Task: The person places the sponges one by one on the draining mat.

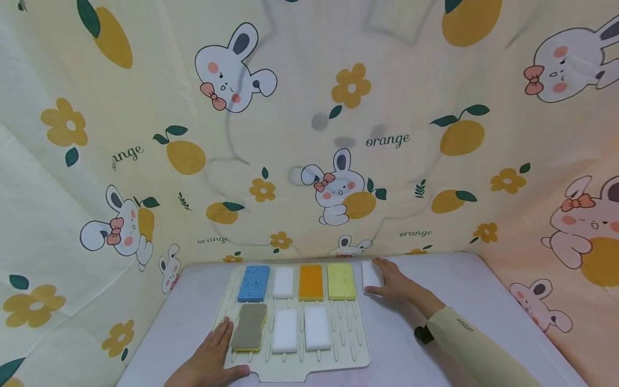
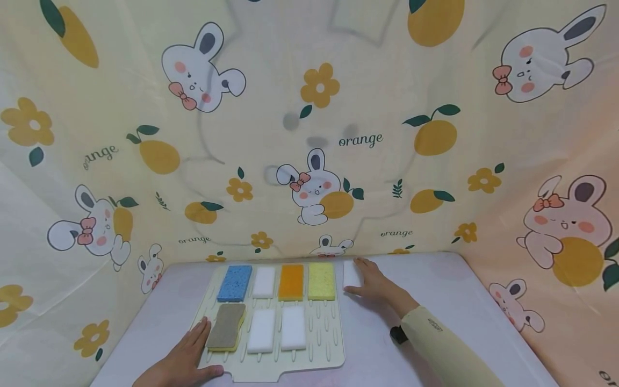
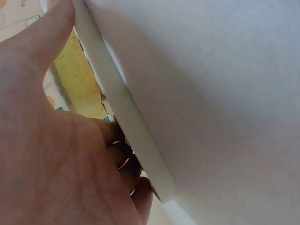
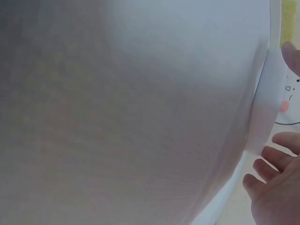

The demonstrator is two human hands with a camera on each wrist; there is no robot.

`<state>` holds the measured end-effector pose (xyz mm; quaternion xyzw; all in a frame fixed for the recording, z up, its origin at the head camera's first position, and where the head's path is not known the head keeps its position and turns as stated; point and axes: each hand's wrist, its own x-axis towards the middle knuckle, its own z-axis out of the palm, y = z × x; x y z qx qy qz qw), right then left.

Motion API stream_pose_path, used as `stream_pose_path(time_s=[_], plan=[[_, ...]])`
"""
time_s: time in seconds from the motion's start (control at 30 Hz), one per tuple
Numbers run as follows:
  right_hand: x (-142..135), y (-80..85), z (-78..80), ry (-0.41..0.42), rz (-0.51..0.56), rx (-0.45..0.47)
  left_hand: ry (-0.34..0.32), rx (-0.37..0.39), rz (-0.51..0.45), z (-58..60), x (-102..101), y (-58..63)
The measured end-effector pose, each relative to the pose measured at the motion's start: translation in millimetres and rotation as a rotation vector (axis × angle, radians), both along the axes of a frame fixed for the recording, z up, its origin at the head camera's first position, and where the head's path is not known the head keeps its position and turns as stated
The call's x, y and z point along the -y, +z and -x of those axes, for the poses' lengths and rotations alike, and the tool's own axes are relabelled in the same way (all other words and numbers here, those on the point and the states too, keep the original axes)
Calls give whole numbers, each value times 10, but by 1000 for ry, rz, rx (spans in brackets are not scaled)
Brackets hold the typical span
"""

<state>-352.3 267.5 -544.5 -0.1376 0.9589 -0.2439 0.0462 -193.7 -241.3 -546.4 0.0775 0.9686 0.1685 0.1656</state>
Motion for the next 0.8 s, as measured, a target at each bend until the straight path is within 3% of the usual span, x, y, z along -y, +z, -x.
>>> stream_pose_path(time_s=[0.47,0.8], plan=[[-31,-47,58,-19,-48,41,-34,-20,-13,-12,17,20],[-18,-58,77,-43,-51,46,-20,-8,-2,0,20,-12]])
